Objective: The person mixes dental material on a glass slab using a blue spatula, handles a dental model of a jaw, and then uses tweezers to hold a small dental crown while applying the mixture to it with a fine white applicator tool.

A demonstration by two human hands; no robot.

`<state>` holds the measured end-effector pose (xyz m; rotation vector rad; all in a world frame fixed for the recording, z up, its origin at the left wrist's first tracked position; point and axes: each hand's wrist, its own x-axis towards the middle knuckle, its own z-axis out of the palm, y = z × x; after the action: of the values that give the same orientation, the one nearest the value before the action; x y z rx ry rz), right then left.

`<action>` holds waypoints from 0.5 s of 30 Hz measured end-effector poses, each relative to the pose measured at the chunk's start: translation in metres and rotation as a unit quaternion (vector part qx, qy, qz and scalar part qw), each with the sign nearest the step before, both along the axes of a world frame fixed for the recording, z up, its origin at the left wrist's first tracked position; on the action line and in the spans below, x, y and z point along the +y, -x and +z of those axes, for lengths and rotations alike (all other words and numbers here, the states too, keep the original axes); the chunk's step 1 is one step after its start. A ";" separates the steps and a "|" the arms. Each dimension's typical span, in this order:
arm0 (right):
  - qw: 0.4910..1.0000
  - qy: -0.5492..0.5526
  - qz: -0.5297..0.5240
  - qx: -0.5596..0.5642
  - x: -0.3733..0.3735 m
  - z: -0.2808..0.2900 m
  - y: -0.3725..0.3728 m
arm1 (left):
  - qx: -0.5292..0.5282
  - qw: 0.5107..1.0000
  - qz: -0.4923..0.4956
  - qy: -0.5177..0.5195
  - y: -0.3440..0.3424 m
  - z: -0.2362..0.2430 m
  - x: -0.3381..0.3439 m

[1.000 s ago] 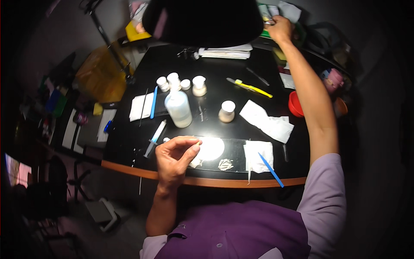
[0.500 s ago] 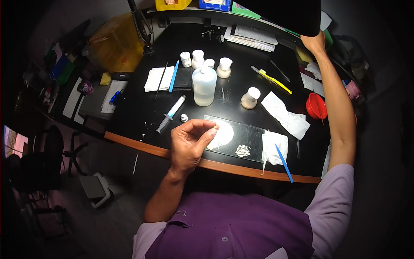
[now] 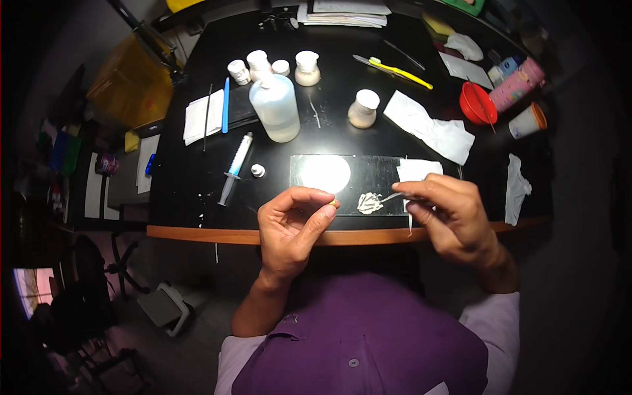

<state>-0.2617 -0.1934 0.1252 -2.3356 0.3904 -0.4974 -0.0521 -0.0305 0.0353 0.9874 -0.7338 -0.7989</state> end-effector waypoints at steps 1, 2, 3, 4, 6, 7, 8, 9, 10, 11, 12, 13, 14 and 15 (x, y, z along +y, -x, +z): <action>0.999 -0.031 -0.028 0.004 0.011 -0.008 0.003 | 0.005 1.000 -0.012 0.003 0.003 -0.003 0.000; 0.998 -0.042 -0.052 -0.013 0.021 -0.014 0.002 | 0.009 1.000 -0.021 0.006 0.005 -0.006 0.000; 0.997 -0.053 -0.062 -0.012 0.028 -0.020 0.001 | 0.014 0.999 -0.028 0.009 0.007 -0.009 0.002; 0.995 -0.062 -0.071 -0.012 0.032 -0.024 0.000 | 0.018 0.999 -0.034 0.007 0.009 -0.008 0.002; 0.993 -0.059 -0.098 -0.033 0.041 -0.042 -0.005 | 0.028 0.999 -0.040 0.002 0.016 -0.002 0.003; 0.993 -0.053 -0.100 -0.038 0.043 -0.048 -0.006 | 0.014 0.999 -0.041 -0.006 0.016 -0.002 0.005; 0.993 -0.046 -0.101 -0.042 0.045 -0.053 -0.008 | 0.000 0.999 -0.042 -0.014 0.017 -0.001 0.007; 0.993 -0.039 -0.101 -0.047 0.046 -0.056 -0.010 | -0.014 0.999 -0.042 -0.022 0.018 -0.001 0.009; 0.993 -0.034 -0.110 -0.035 0.048 -0.054 -0.013 | -0.012 0.999 -0.042 -0.022 0.018 0.000 0.011; 0.994 -0.033 -0.107 -0.017 0.049 -0.053 -0.015 | -0.009 0.999 -0.040 -0.022 0.019 0.000 0.011; 0.994 -0.032 -0.104 0.001 0.049 -0.051 -0.016 | -0.006 0.999 -0.039 -0.022 0.019 0.001 0.012; 0.994 -0.029 -0.103 0.019 0.049 -0.050 -0.016 | 0.002 0.999 -0.037 -0.024 0.019 0.001 0.012; 0.995 -0.021 -0.102 0.010 0.049 -0.051 -0.017 | 0.010 0.999 -0.036 -0.026 0.019 0.002 0.013; 0.995 -0.013 -0.101 0.001 0.049 -0.053 -0.017 | 0.018 0.999 -0.034 -0.029 0.019 0.003 0.013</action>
<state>-0.2447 -0.1442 0.0724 -2.2840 0.6345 -0.5818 -0.0710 -0.0175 0.0382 1.0012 -0.7196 -0.8994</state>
